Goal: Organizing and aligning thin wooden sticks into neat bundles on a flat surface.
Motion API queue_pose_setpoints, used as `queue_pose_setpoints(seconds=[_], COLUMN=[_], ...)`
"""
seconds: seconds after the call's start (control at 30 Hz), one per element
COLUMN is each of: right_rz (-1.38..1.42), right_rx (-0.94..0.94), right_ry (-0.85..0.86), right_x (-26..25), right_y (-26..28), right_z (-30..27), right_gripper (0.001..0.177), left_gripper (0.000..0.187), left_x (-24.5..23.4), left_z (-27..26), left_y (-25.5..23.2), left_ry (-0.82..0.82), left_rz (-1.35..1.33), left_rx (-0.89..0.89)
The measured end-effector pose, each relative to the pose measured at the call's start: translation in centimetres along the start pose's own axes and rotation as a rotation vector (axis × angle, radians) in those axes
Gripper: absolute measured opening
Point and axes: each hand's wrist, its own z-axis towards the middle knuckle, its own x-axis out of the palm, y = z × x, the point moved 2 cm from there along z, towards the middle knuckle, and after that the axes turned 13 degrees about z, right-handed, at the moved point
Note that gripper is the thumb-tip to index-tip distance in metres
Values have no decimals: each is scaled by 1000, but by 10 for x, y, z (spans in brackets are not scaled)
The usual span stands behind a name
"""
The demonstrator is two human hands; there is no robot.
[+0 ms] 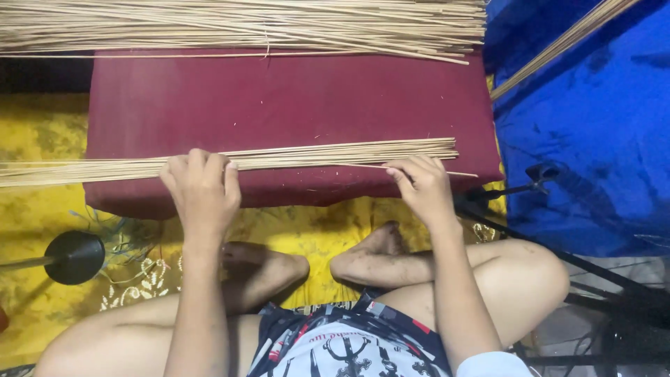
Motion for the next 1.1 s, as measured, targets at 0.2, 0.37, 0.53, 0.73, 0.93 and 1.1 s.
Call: queue_pose_setpoints(seconds=[0.2,0.37,0.53,0.73,0.93,1.1], right_rz=[-67,-62,-57,-23,-231,-595], right_rx=[-26,-19,-24,-48,88,100], right_ry=[-35,-37,-25,37,169,246], right_x=[17,21,36,33,-14,-31], right_y=[-25,-43,-60,-69,-86,-109], right_z=[11,21,27,20,4,-9], right_gripper=[10,7,8,24,42,51], left_gripper=[6,8,19,38,36,35], left_x=[20,33,64,81,88,88], left_z=[8,11,4,-4,-5,-6], left_y=[-23,-23,-25,-31,-32,-31], left_ry=[67,100,61,63,71,47], left_rz=[-50,-39,-19,-52,-67,-56], left_rx=[39,43,33,73,42,37])
